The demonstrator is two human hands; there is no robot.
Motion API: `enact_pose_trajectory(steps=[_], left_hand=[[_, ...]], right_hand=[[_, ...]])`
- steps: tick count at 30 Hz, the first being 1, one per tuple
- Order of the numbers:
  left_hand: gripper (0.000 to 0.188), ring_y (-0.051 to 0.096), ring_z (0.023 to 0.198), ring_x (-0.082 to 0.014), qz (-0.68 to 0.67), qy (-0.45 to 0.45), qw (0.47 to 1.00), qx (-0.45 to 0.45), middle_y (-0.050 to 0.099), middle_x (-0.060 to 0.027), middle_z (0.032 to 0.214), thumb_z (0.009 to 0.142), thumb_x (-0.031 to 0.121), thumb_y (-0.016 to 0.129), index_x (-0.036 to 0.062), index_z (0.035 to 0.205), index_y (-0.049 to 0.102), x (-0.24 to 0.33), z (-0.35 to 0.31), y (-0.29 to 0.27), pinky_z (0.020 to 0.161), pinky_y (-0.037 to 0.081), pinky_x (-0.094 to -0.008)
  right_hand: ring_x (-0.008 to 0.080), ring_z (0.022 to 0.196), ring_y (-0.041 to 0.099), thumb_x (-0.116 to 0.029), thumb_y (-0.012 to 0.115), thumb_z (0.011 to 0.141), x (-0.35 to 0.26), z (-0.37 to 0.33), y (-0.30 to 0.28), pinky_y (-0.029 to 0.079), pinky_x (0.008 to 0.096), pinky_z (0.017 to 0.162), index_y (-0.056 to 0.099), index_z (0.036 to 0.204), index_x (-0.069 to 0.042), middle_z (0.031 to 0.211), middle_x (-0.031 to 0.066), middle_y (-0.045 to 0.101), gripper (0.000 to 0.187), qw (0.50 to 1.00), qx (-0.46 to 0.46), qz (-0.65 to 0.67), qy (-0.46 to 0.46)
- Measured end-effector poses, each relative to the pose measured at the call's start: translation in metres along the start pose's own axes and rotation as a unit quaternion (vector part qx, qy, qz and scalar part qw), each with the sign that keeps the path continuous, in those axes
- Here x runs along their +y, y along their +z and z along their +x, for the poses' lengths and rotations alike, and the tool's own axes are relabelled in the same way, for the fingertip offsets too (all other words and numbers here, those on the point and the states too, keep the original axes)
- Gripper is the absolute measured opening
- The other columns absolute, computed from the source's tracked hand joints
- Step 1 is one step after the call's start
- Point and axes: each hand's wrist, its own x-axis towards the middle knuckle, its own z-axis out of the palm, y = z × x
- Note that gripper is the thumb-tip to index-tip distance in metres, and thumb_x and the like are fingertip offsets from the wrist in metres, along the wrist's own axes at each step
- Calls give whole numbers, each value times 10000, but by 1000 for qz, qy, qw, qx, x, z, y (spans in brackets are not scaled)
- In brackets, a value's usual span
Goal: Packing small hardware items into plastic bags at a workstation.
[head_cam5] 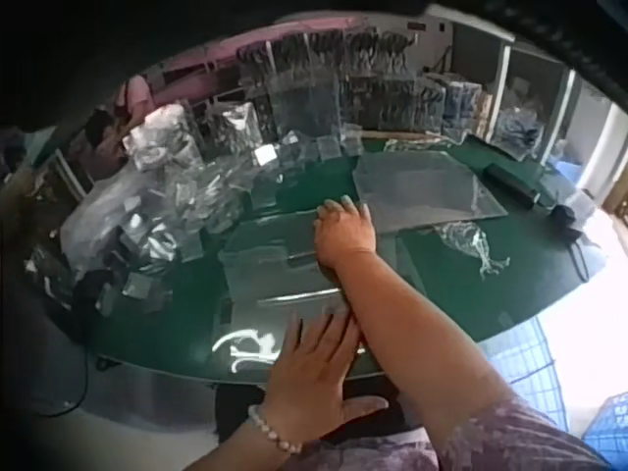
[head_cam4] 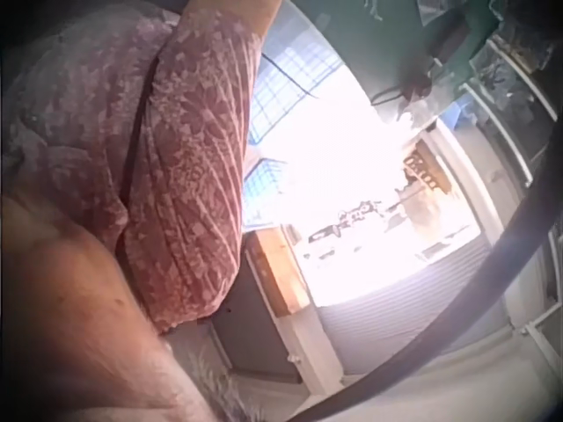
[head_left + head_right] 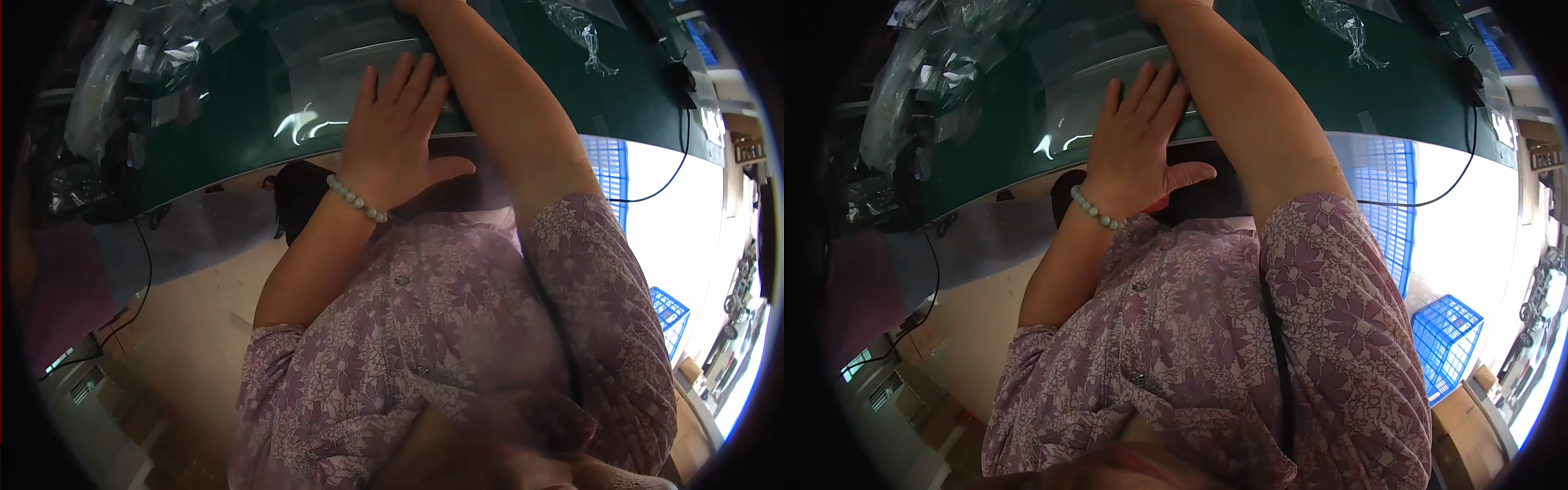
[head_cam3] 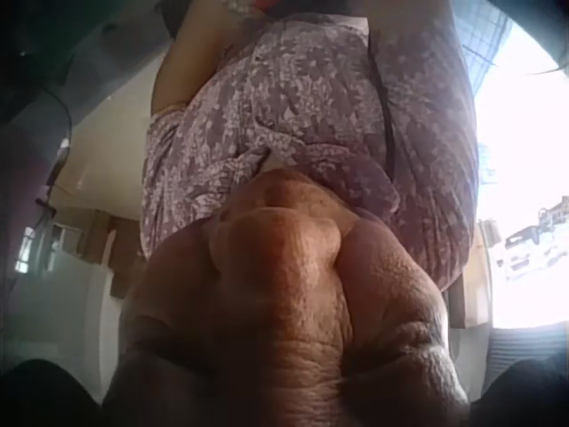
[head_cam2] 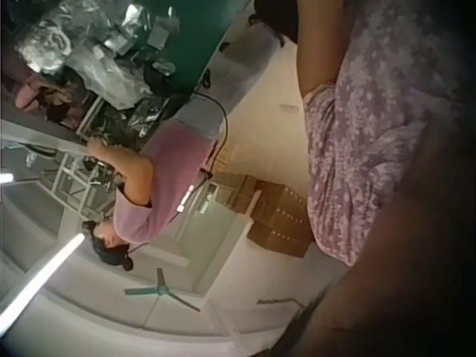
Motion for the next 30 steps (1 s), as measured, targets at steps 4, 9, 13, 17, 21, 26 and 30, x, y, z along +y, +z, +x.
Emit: enact_pose_trajectory(steps=[4,9,13,17,21,26,30], left_hand=[[927,313,1448,-339,7,-15,1000,26,408,-178,1519,738,548,759,29,1437,444,18,-21,2,1167,203,-577],[882,399,1407,-365,-119,-46,990,59,419,-193,1512,748,332,825,28,1459,401,60,-74,21,1140,323,-538],[811,490,1343,-345,-522,-275,798,-125,471,-224,1462,871,383,741,1,1476,360,51,-97,37,1108,394,-475],[704,550,1282,-324,-689,-288,664,23,536,-240,1383,996,464,560,-9,1478,361,32,-84,21,1097,416,-429],[540,576,1244,-309,-727,-273,618,118,567,-210,1356,1043,370,493,6,1437,427,21,-101,20,1066,445,-420],[335,625,1159,-261,-725,-195,590,298,638,-170,1249,1061,254,468,5,1257,576,0,-149,-19,1005,496,-414],[275,692,971,-249,-629,-165,647,398,694,-166,1055,1056,212,477,-8,1151,612,-17,-192,-35,887,557,-409]], right_hand=[[247,1425,368,-321,426,1013,-2,2,-6,267,499,1174,565,1372,-176,1497,4,475,411,1000,-16,-1,-8],[243,1427,362,-325,425,1016,7,4,6,252,527,1179,485,1441,-185,1519,32,444,452,1000,-19,-4,4],[271,1400,385,-354,461,997,14,-9,-2,245,563,1172,517,1417,-187,1469,47,486,455,977,71,157,-127],[324,1328,438,-378,543,925,13,-18,-28,275,588,1143,628,1273,-163,1343,103,555,418,989,61,100,-88],[378,1098,600,-348,585,874,-14,-39,-109,470,513,964,719,1032,-60,1071,199,658,355,997,69,37,-28],[394,931,660,-340,620,870,-8,-103,-178,509,494,812,707,942,3,1043,250,663,361,949,36,311,-33],[53,590,385,-402,512,1043,-28,-163,-148,315,242,562,584,796,-68,634,-32,471,422,823,146,546,-48]])
